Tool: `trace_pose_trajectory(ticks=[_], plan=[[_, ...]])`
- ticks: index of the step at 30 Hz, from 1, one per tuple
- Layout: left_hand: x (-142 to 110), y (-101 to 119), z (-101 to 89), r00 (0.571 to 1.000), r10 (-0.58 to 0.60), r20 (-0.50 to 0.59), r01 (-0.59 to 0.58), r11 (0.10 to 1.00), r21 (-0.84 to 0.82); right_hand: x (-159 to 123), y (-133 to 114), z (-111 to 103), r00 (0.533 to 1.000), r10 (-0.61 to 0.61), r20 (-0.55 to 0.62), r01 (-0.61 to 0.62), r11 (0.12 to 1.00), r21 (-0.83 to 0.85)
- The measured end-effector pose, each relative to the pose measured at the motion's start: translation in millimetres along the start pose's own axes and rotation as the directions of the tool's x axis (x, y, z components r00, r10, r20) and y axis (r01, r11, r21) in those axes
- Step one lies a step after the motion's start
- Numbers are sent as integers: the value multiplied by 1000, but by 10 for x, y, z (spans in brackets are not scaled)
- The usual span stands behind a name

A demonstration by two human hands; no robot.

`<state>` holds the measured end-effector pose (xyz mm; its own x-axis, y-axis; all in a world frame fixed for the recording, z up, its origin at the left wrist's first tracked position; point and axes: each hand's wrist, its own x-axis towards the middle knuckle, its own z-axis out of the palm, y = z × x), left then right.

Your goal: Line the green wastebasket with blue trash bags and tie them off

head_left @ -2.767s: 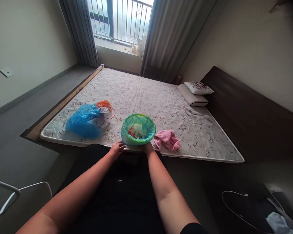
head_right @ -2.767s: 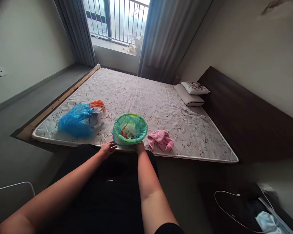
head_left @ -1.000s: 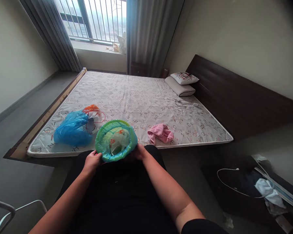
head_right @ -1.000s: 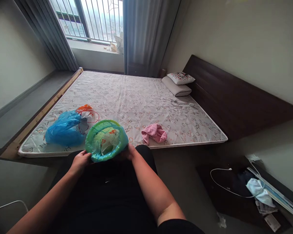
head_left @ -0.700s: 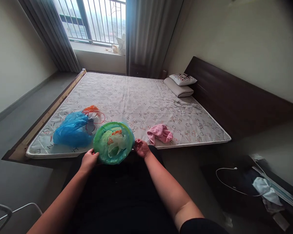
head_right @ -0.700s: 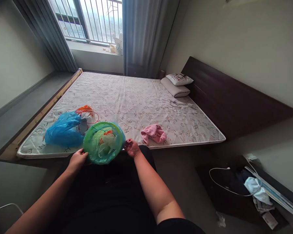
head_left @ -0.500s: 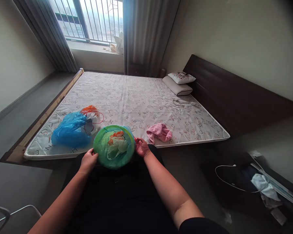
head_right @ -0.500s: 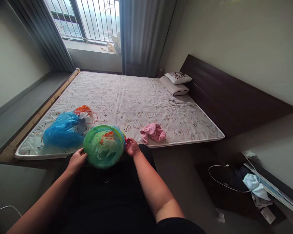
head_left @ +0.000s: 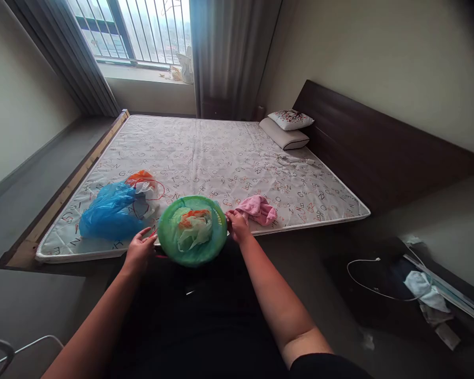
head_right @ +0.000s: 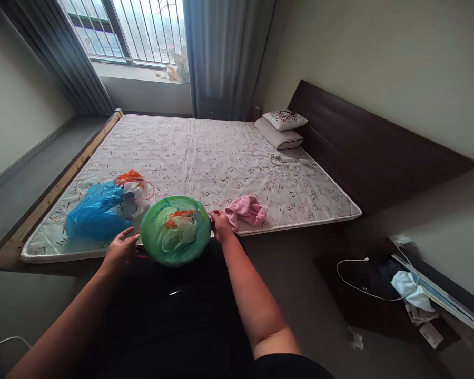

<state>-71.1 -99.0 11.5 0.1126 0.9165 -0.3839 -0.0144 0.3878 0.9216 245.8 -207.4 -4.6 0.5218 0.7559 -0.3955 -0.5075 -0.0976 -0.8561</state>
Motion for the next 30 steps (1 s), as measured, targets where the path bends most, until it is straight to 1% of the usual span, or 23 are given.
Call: trace_pose_trajectory(ticks=[2, 4, 5, 6, 8, 9, 10, 11, 13, 14, 16, 17, 18, 19, 20, 21, 22, 23, 24, 25, 26, 28, 30], plan=[[23, 139, 121, 998, 40, 38, -36, 996, -81, -8, -146, 102, 998, -56, -6, 55, 997, -44], [59, 263, 259, 992, 103, 71, -101, 994, -30, -34, -269, 222, 990, -138, -19, 132, 976, -173], [74, 313, 335, 984, 151, 94, -155, 987, 41, -55, -313, 286, 977, -210, -20, 196, 939, -284], [82, 352, 417, 971, 204, 125, -219, 968, 126, -84, -340, 352, 955, -298, -3, 271, 871, -409], [67, 384, 596, 933, 299, 199, -348, 891, 291, -167, -334, 496, 888, -450, 96, 406, 668, -624], [41, 376, 691, 911, 331, 245, -402, 845, 354, -220, -299, 574, 860, -484, 164, 451, 567, -689], [5, 351, 785, 889, 351, 295, -448, 800, 398, -280, -247, 652, 845, -485, 227, 481, 501, -719], [-39, 313, 875, 866, 364, 343, -489, 763, 424, -343, -184, 729, 840, -465, 279, 499, 463, -733], [-133, 216, 1019, 829, 387, 403, -546, 715, 436, -458, -60, 860, 844, -416, 338, 512, 438, -739], [-175, 169, 1066, 821, 398, 410, -559, 705, 436, -500, -16, 905, 847, -406, 342, 510, 442, -738], [-232, 112, 1099, 823, 420, 383, -561, 708, 430, -535, -3, 944, 857, -414, 308, 488, 456, -744], [-245, 113, 1086, 829, 423, 367, -553, 722, 416, -525, -37, 937, 867, -415, 274, 464, 475, -748], [-250, 137, 1059, 835, 421, 354, -541, 746, 390, -499, -97, 916, 890, -394, 229, 423, 527, -737], [-246, 183, 1022, 843, 418, 338, -525, 779, 344, -461, -176, 885, 923, -343, 174, 361, 617, -699], [-239, 249, 978, 853, 415, 316, -502, 818, 281, -418, -267, 846, 960, -255, 117, 271, 737, -619], [-228, 330, 931, 867, 409, 285, -471, 858, 203, -374, -362, 804, 988, -139, 71, 156, 867, -473], [-217, 419, 885, 882, 401, 248, -438, 891, 117, -336, -454, 762, 999, -21, 47, 33, 960, -277], [-207, 511, 840, 896, 394, 205, -407, 913, 29, -307, -537, 722, 997, 70, 44, -66, 995, -74], [-198, 598, 798, 909, 383, 165, -379, 924, -55, -289, -606, 685, 992, 114, 46, -117, 989, 93], [-190, 675, 759, 920, 369, 132, -353, 927, -129, -282, -660, 653, 992, 121, 40, -127, 969, 214], [-184, 740, 722, 929, 353, 109, -330, 925, -187, -285, -699, 626, 994, 108, 24, -111, 952, 286], [-172, 825, 657, 943, 323, 84, -293, 921, -255, -311, -738, 585, 998, 66, -10, -58, 934, 352], [-156, 859, 601, 950, 305, 68, -276, 921, -275, -345, -741, 558, 1000, 23, -13, -16, 912, 409]])
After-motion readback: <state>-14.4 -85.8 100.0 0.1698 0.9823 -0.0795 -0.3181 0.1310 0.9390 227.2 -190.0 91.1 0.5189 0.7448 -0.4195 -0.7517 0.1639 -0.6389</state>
